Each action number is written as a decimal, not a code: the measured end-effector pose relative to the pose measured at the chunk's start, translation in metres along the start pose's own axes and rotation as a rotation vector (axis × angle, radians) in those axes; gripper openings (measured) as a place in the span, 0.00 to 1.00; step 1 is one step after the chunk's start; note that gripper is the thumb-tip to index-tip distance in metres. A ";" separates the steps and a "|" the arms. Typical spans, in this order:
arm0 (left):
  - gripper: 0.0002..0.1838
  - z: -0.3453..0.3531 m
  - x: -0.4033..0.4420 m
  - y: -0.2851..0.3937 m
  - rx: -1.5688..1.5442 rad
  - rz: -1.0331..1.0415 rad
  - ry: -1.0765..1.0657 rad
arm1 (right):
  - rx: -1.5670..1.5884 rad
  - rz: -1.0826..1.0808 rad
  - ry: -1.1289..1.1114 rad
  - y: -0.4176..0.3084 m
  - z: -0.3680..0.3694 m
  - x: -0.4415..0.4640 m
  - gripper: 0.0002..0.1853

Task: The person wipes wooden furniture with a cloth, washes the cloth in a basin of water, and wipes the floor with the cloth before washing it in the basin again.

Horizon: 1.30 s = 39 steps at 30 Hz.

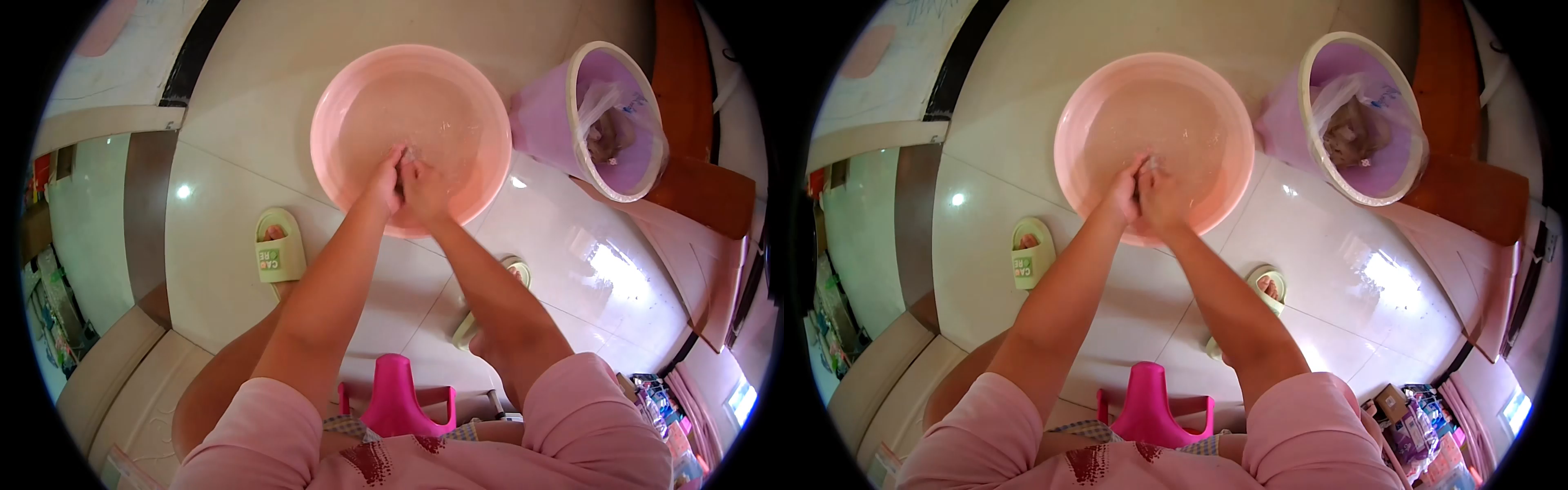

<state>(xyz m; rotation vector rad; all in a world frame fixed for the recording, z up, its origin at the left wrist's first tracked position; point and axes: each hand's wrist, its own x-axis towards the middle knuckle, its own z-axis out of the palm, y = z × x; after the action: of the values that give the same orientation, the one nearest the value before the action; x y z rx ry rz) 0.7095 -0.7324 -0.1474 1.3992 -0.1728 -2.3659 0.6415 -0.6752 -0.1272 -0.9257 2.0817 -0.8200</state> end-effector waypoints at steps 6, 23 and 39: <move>0.20 0.003 -0.026 0.012 0.000 -0.012 0.119 | -0.386 -0.034 0.011 -0.002 0.020 0.022 0.19; 0.14 -0.015 -0.015 0.037 1.555 0.574 0.309 | -0.164 0.116 0.089 0.054 -0.021 0.045 0.07; 0.12 -0.040 0.000 0.024 1.405 0.423 0.056 | -0.266 0.018 0.057 0.053 -0.027 0.037 0.10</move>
<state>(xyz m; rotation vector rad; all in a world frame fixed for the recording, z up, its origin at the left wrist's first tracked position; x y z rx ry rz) 0.7501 -0.7510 -0.1605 1.5936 -2.1447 -1.6993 0.5834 -0.6694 -0.1654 -1.0317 2.2827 -0.5746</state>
